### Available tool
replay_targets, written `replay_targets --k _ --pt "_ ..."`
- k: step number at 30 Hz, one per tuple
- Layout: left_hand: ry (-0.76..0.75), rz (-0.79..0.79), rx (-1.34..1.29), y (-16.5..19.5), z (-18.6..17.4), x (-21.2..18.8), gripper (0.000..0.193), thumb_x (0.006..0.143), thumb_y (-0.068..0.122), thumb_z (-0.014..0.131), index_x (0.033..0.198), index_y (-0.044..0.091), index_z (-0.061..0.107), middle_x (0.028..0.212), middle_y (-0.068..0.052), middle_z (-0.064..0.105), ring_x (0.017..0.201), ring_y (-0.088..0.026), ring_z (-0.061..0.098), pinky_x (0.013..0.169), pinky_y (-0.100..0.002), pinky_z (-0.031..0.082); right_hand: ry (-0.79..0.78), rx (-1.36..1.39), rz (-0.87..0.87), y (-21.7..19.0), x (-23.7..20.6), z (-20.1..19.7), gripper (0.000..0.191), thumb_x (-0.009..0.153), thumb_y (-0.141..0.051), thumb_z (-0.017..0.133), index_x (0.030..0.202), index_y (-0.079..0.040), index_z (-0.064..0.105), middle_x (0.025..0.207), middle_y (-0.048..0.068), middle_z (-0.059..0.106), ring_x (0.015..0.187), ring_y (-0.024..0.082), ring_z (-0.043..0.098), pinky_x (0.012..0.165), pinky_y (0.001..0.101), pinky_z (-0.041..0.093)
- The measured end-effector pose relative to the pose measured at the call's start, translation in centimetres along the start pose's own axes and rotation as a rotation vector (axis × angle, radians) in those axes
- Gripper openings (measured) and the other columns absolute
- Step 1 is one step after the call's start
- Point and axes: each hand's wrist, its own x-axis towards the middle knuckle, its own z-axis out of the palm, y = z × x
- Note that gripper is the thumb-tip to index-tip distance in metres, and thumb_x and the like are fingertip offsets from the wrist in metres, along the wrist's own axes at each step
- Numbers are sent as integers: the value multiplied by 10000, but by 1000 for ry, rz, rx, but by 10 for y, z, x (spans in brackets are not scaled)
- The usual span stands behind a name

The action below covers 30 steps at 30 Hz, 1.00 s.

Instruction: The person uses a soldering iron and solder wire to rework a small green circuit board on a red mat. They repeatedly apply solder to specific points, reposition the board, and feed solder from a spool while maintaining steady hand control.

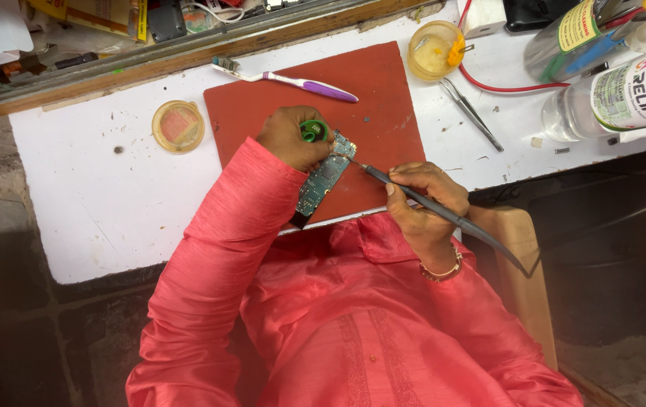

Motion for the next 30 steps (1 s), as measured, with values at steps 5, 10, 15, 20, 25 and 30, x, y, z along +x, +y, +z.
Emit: replay_targets --k 5,10,15,20,25,30 --pt "-2 -13 14 0 0 0 119 760 40 783 863 70 732 719 -23 717 557 -81 666 512 -265 565 4 20 18 1 -1 0 131 848 101 730 962 52 684 964 159 727 905 220 736 760 277 617" --pt "-14 -13 -4 -1 0 1 111 767 37 776 865 63 730 712 -30 718 560 -83 666 515 -268 564 5 7 14 0 -1 0 128 853 101 732 964 57 685 962 158 727 898 219 737 770 278 615" --pt "-8 -12 8 -3 1 3 110 766 39 779 862 63 732 713 -30 720 560 -83 668 516 -268 568 -1 -12 18 0 1 -1 132 847 100 735 962 54 689 949 157 730 883 213 736 765 278 611" --pt "-14 -10 5 -5 1 5 117 762 31 773 865 66 731 720 -31 720 558 -85 670 514 -264 572 -5 -46 21 0 0 -2 128 844 98 739 956 54 692 948 158 733 873 206 739 758 270 614" --pt "-24 10 -77 -10 0 6 113 782 6 776 872 55 727 713 -24 707 540 -76 641 488 -254 548 27 106 91 8 -4 -5 122 898 81 738 997 55 671 994 181 731 878 194 718 750 250 575" --pt "20 217 -152 -19 -31 -8 110 877 24 771 953 66 702 728 -7 664 544 -61 595 454 -241 481 105 320 145 19 -10 -5 126 977 61 722 1072 50 641 1036 188 723 881 167 704 846 266 605"
